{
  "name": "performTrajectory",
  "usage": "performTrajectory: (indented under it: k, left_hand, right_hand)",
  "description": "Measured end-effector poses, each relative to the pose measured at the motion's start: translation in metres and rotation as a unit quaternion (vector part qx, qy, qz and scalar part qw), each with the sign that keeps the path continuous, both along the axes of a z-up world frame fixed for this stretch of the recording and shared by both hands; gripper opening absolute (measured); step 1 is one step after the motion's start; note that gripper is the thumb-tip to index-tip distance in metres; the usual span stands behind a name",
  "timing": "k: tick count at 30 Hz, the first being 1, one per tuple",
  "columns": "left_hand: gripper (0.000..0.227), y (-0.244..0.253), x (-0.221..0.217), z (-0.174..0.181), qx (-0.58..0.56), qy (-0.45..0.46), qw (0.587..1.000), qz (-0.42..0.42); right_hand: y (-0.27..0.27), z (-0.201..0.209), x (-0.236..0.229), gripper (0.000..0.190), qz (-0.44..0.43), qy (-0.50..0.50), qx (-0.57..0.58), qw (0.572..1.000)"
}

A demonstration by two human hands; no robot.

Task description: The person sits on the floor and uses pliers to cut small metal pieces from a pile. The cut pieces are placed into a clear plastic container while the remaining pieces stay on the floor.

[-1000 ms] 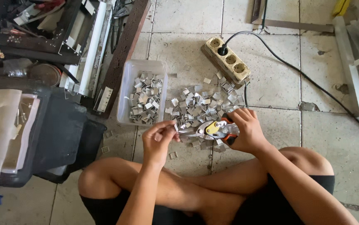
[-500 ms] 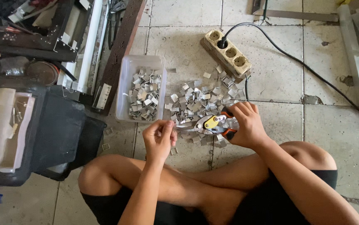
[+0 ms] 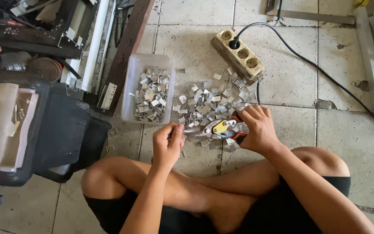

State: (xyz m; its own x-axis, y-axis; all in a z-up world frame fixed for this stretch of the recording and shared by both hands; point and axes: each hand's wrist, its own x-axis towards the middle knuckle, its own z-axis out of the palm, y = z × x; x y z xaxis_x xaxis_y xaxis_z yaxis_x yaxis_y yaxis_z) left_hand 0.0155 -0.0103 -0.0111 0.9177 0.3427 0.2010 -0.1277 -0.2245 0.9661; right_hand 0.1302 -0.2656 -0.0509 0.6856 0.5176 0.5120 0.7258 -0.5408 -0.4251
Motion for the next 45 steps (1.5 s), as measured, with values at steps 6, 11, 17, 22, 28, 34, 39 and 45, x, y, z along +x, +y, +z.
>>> performTrajectory:
  k: [6,11,17,22,28,34,39,45]
  left_hand:
    - [0.031,-0.003,0.001,0.015,-0.019,0.064,0.997,0.029]
    - [0.025,0.047,0.035,0.003,0.243,-0.001,0.952,0.186]
    - [0.041,0.041,0.031,-0.004,0.367,0.228,0.856,0.284]
    - [0.017,-0.003,0.02,-0.008,0.372,0.046,0.901,0.217]
    - [0.03,-0.01,0.017,-0.075,0.421,0.397,0.815,-0.025]
    - [0.028,-0.005,0.024,-0.098,0.354,0.379,0.854,-0.04]
    - [0.018,-0.019,0.017,-0.079,0.272,0.277,0.922,0.007]
    - [0.028,-0.016,0.013,-0.035,0.175,0.086,0.98,0.038]
  right_hand:
    - [-0.014,-0.045,0.003,0.026,-0.002,0.05,0.0,0.999]
    - [-0.02,-0.05,0.017,0.036,-0.029,0.05,-0.009,0.998]
    - [-0.018,-0.032,0.019,0.045,-0.072,0.096,-0.017,0.993]
    - [-0.018,-0.021,0.017,0.05,-0.08,0.118,-0.019,0.99]
    - [-0.023,-0.033,0.02,0.052,-0.076,0.112,-0.018,0.991]
    - [-0.028,-0.028,0.021,0.055,-0.078,0.124,-0.049,0.988]
    - [-0.028,-0.036,0.022,0.054,-0.084,0.109,-0.035,0.99]
    - [-0.027,-0.031,0.02,0.068,-0.062,0.103,-0.05,0.991]
